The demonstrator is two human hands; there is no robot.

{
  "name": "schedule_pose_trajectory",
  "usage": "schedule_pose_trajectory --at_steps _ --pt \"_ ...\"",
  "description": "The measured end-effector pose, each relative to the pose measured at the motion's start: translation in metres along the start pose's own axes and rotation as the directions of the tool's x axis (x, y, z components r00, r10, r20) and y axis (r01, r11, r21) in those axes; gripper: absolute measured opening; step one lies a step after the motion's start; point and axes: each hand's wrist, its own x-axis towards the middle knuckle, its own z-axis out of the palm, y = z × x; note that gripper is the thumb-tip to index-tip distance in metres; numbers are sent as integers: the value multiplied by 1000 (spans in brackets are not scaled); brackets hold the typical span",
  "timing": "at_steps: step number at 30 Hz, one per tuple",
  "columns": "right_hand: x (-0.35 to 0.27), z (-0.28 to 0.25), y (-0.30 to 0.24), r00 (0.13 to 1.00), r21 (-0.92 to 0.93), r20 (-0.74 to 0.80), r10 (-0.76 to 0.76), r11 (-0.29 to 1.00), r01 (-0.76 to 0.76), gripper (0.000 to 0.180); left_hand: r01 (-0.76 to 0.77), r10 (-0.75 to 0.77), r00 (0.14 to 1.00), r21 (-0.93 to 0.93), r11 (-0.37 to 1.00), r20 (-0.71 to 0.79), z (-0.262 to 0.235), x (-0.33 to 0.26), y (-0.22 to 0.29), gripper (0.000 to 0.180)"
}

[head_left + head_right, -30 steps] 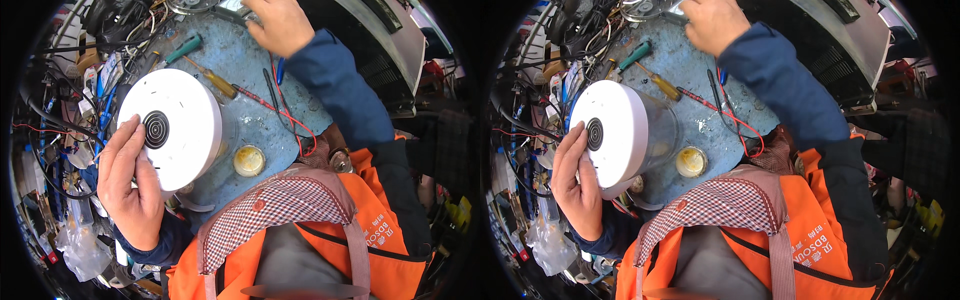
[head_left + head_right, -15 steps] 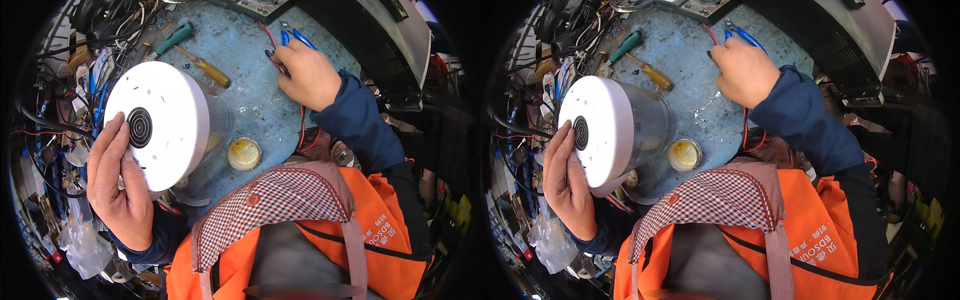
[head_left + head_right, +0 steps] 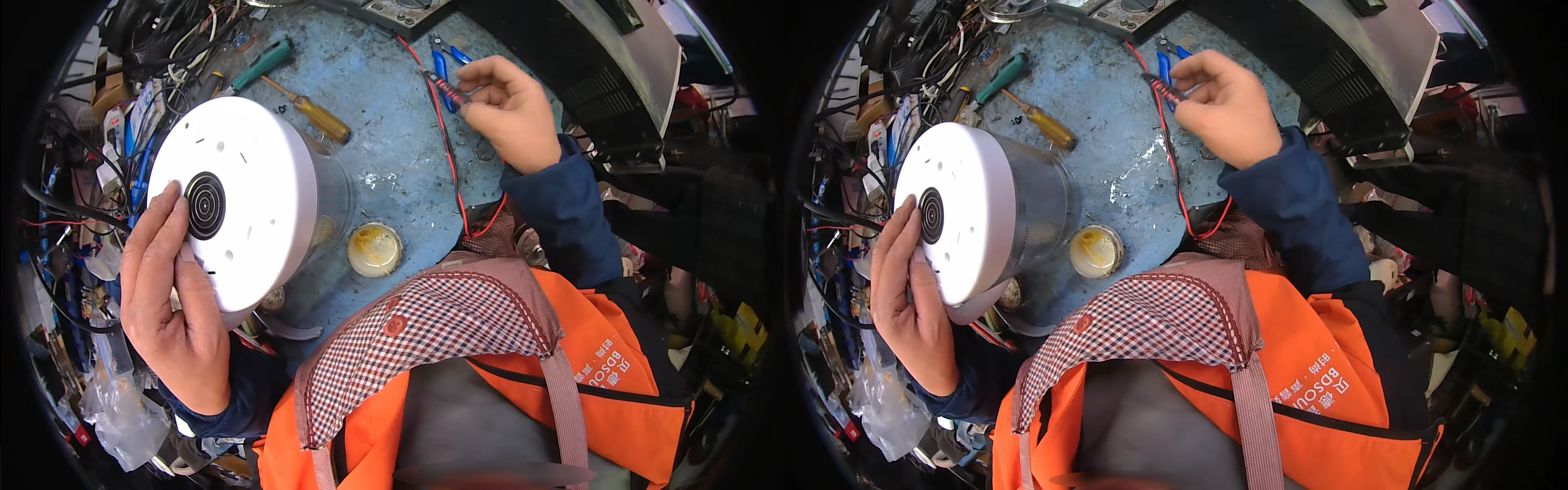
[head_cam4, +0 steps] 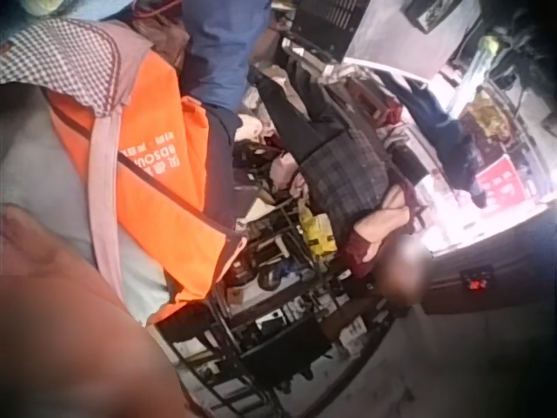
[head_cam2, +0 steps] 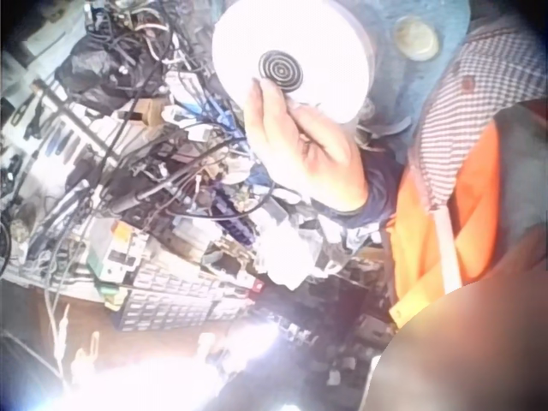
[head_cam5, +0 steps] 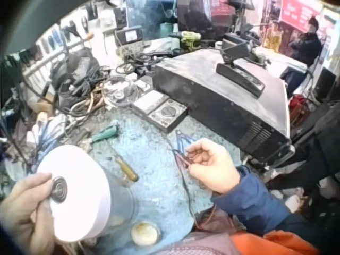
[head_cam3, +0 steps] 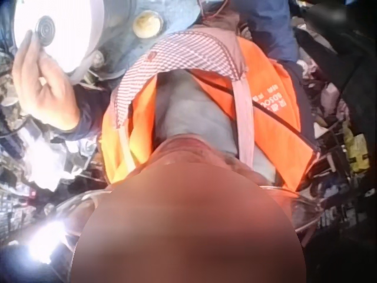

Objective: The person repairs a white circular electronic device by soldering internal wires, adjusting connections, and reassembling the casing. They use a soldering iron, pliers, and a screwdriver to secure components and fasten the cover.

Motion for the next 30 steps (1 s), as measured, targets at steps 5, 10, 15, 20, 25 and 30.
schedule_pose_trajectory --at_steps 5,10,15,20,25,30 --pt "2 -7 4 834 -689 47 -550 587 426 20 -9 9 1000 -7 1000 -5 5 1 -3 35" --pt "-8 1 -13 857 -695 297 -421 520 497 12 -56 56 998 11 998 6 6 5 -2 34" --pt "-7 19 -16 870 -727 411 -272 478 493 12 -31 30 998 -12 999 -51 2 2 1 35" --pt "-11 25 -12 894 -781 351 -280 438 444 5 -123 118 987 -42 992 -106 7 4 -1 35" --pt "-17 23 -11 896 -806 323 -304 407 429 5 -122 115 984 -52 991 -134 6 4 -1 35" --pt "-17 23 -5 883 -826 316 -347 358 436 7 -129 120 983 -56 990 -142 8 3 -3 34"
